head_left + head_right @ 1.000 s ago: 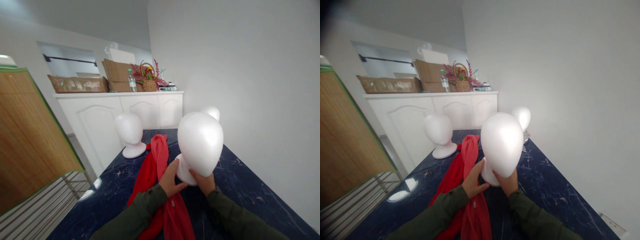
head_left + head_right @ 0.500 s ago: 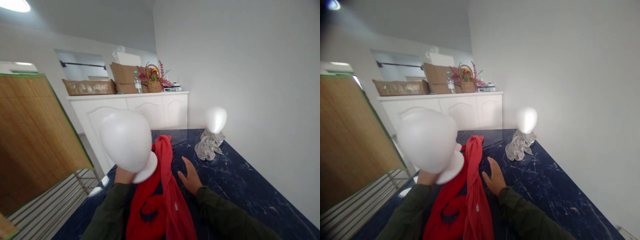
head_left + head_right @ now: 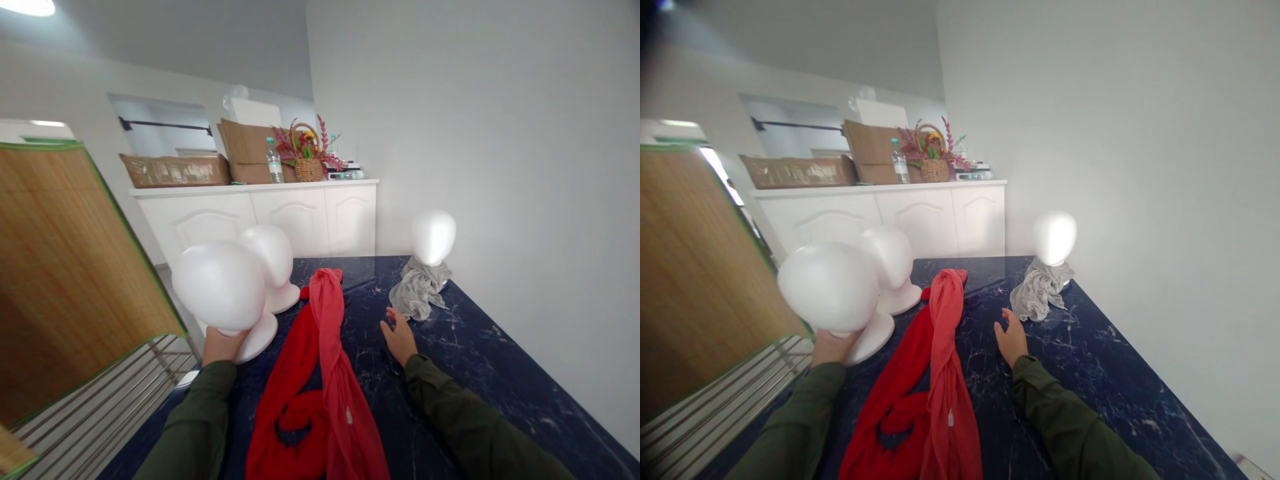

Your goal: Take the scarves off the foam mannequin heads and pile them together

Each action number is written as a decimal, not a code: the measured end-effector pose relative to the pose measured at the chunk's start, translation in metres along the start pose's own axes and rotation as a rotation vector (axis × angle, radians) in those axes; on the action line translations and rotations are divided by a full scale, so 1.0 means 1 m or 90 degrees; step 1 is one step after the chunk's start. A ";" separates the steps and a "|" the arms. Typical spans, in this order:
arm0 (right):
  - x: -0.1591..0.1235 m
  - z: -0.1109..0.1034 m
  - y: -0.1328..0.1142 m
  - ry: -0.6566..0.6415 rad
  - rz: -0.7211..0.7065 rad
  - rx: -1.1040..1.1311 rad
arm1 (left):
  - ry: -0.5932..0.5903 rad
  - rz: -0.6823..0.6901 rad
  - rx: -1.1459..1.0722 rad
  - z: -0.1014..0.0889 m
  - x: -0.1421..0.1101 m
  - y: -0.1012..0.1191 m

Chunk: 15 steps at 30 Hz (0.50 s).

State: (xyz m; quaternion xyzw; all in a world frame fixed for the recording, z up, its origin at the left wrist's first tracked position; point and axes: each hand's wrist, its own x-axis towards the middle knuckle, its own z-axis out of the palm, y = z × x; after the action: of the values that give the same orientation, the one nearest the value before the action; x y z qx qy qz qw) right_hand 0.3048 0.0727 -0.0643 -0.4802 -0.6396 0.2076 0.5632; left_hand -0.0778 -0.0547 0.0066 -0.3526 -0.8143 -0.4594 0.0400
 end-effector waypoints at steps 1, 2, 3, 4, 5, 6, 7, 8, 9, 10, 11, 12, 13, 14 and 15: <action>0.000 0.000 0.001 0.000 0.005 0.000 | -0.001 -0.009 -0.003 0.000 0.000 0.000; 0.000 0.000 0.001 0.000 0.010 -0.002 | -0.002 -0.019 -0.006 -0.001 0.000 0.000; 0.001 0.000 0.002 0.000 0.014 -0.005 | -0.005 -0.028 -0.010 -0.002 -0.001 0.000; 0.001 0.000 0.003 -0.001 0.017 -0.008 | -0.008 -0.029 -0.012 -0.004 -0.001 0.000; 0.002 0.001 0.003 -0.001 0.018 -0.013 | -0.012 -0.025 -0.014 -0.005 -0.001 0.000; 0.002 0.001 0.004 -0.002 0.017 -0.018 | -0.015 -0.020 -0.016 -0.006 -0.001 0.000; 0.002 0.002 0.004 -0.002 0.014 -0.023 | -0.017 -0.011 -0.017 -0.007 -0.002 0.000; 0.002 0.002 0.004 -0.002 0.010 -0.030 | -0.016 0.000 -0.018 -0.009 -0.002 0.001; 0.002 0.003 0.004 0.000 0.006 -0.037 | -0.011 0.007 -0.017 -0.010 -0.004 0.002; 0.004 0.002 0.004 0.004 0.003 -0.046 | -0.002 0.009 -0.012 -0.011 -0.006 0.002; 0.006 0.000 0.003 0.012 -0.001 -0.057 | 0.011 0.007 -0.002 -0.012 -0.010 0.003; 0.010 -0.004 0.003 0.023 -0.005 -0.070 | 0.032 0.000 0.011 -0.012 -0.016 0.004; 0.016 -0.009 0.004 0.038 -0.010 -0.086 | 0.059 -0.005 0.025 -0.014 -0.024 0.005; 0.023 -0.017 0.005 0.056 -0.014 -0.105 | 0.091 -0.001 0.037 -0.015 -0.034 0.007; 0.031 -0.026 0.007 0.076 -0.015 -0.125 | 0.127 0.021 0.043 -0.016 -0.046 0.009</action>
State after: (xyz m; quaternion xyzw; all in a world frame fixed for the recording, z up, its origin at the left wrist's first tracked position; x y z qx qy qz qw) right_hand 0.3348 0.0951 -0.0466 -0.5369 -0.6280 0.1081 0.5529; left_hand -0.0423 -0.0888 0.0041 -0.3171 -0.8154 -0.4635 0.1404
